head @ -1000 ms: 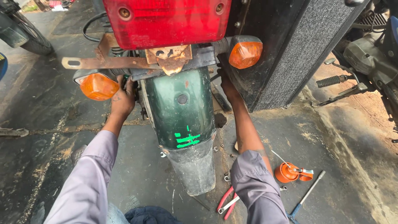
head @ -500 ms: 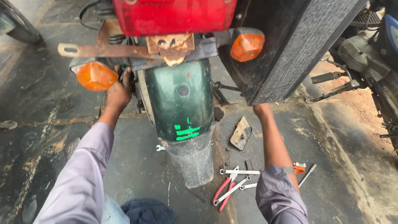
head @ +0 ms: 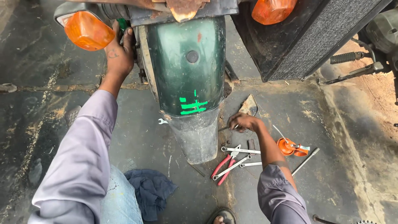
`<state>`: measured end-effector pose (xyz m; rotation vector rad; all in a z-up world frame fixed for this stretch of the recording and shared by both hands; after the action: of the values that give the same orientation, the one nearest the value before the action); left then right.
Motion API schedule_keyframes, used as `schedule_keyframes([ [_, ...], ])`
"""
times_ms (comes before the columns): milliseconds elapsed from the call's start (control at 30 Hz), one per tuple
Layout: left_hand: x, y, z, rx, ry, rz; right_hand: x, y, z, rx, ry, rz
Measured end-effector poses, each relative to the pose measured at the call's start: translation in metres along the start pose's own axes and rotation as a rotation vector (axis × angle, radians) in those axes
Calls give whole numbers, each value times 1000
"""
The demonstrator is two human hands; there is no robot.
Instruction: The person uses a screwdriver and wrenches to detach and work on the rear fender and tail light assembly of a motorcycle, handling several bolts and nuts by hand and with tools.
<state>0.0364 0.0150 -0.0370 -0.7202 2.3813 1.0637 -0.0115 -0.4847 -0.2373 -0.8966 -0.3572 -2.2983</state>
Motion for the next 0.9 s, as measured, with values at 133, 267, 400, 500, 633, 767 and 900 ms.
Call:
schedule_keyframes([
  [133, -4, 1, -8, -44, 3, -18, 22, 3, 69, 679, -74, -27],
  [267, -6, 2, -3, 8, 3, -17, 54, 9, 162, 1060, 359, -645],
  [400, -4, 6, -10, -1, -28, -34, 61, 6, 224, 809, 904, -782],
  [500, -2, 13, -20, 0, 37, 33, 1, 16, 248, 874, 877, -805],
  [633, -2, 12, -26, 12, -123, -41, -52, 44, 251, 866, 818, -776],
  [767, 3, 15, -31, -97, -37, 56, -70, 63, 250, 854, 825, -784],
  [900, 17, 24, -51, -157, 73, 109, -84, 64, 241, 747, 987, -832],
])
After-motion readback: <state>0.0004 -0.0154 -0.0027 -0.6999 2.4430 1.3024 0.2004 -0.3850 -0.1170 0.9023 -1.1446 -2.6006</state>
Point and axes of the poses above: each hand's wrist, its own x-axis away from the middle knuckle, its own y-axis out of the back of the hand, z = x × y, the point moved 2 cm from there along -x, towards the middle knuckle, and after that the axes turned 10 degrees about -x, right-handed, at the moved point
